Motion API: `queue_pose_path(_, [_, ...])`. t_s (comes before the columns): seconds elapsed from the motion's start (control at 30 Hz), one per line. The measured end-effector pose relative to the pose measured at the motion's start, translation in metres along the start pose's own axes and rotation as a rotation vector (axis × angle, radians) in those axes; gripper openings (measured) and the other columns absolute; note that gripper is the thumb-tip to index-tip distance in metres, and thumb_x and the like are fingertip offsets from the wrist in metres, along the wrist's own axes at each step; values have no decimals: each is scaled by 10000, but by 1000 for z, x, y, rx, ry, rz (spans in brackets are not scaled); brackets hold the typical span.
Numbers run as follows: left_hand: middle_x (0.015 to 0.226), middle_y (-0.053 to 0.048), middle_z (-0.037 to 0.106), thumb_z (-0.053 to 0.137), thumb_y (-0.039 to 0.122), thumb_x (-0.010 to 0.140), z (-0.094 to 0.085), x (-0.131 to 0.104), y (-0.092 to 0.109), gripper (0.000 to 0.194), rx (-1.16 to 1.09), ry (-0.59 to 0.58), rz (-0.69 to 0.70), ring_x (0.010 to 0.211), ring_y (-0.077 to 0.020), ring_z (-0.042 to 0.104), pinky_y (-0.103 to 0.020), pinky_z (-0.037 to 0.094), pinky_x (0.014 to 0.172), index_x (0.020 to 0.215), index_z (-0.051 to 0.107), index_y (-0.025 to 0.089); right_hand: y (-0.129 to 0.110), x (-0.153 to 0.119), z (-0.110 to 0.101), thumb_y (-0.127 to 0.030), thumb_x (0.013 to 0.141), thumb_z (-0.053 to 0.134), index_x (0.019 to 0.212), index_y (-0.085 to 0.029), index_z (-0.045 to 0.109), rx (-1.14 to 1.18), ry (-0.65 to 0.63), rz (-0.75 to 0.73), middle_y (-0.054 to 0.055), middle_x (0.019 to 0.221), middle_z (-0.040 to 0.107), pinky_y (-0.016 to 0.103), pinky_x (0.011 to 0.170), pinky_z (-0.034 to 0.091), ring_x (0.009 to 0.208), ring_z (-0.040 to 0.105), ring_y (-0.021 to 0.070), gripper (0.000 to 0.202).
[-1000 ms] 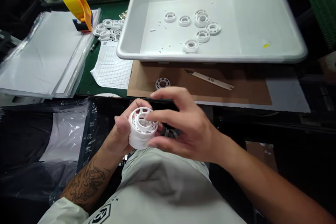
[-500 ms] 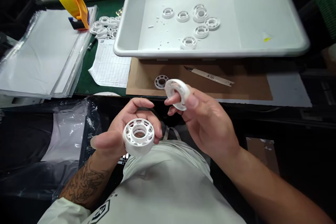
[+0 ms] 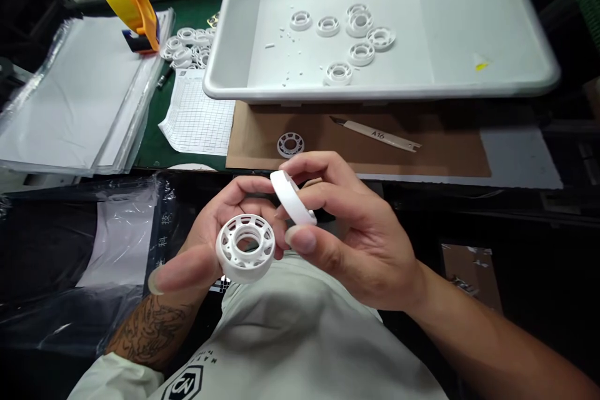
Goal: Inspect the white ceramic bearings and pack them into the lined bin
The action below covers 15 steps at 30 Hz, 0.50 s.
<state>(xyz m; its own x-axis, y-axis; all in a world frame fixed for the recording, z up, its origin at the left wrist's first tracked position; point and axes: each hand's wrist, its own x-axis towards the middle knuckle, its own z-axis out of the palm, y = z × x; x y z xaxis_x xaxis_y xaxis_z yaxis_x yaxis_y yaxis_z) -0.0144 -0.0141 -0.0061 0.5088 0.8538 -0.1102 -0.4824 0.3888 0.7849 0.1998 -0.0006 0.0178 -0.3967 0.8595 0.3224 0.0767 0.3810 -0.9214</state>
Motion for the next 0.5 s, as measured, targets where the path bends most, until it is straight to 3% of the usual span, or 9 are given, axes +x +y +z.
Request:
queue_pose_path(0.1, [938, -64, 806, 916, 706, 530, 5, -1, 6, 901, 20, 65, -35, 859, -247, 761, -333, 609, 766, 1254, 664, 232, 1, 0, 0, -515, 1101, 632, 1078, -288, 749, -53, -63, -67, 86, 1330, 594, 462, 1050, 577, 1251, 606, 331, 256])
queue_pose_path(0.2, [950, -35, 783, 989, 587, 528, 10, -3, 12, 862, 56, 154, -47, 840, -211, 743, -295, 600, 749, 1249, 679, 231, 7, 2, 2, -441, 1093, 669, 1118, -238, 749, -125, -167, -204, 123, 1444, 536, 513, 1113, 535, 1321, 579, 355, 220])
queue_pose_path(0.27, [952, -20, 771, 997, 553, 555, 12, -4, 11, 832, 71, 160, -34, 803, -175, 717, -259, 583, 717, 1255, 676, 238, 10, 3, 2, -390, 1075, 701, 1083, -215, 738, -137, -222, -268, 146, 1502, 497, 537, 1156, 506, 1393, 526, 376, 179])
queue_pose_path(0.33, [1002, -25, 774, 990, 565, 563, 12, -4, 9, 835, 64, 147, -2, 837, -170, 717, -258, 582, 753, 1265, 668, 249, 13, 4, 2, -387, 1071, 716, 1032, -223, 731, -95, -238, -241, 138, 1512, 507, 517, 1169, 506, 1414, 518, 369, 169])
queue_pose_path(0.4, [1053, -41, 781, 982, 585, 565, 11, -3, 6, 868, 42, 139, 25, 853, -173, 723, -266, 583, 776, 1296, 649, 258, 16, 3, 1, -421, 1065, 736, 1016, -247, 751, 45, -137, -140, 99, 1475, 567, 450, 1150, 532, 1385, 558, 331, 181])
queue_pose_path(0.5, [1104, -87, 805, 936, 677, 556, 9, 2, 4, 961, 26, 109, 32, 776, -173, 730, -257, 575, 687, 1351, 589, 262, 23, 1, 0, -543, 1070, 699, 1197, -323, 782, 401, 164, 78, 30, 1444, 638, 366, 1020, 617, 1302, 639, 278, 267])
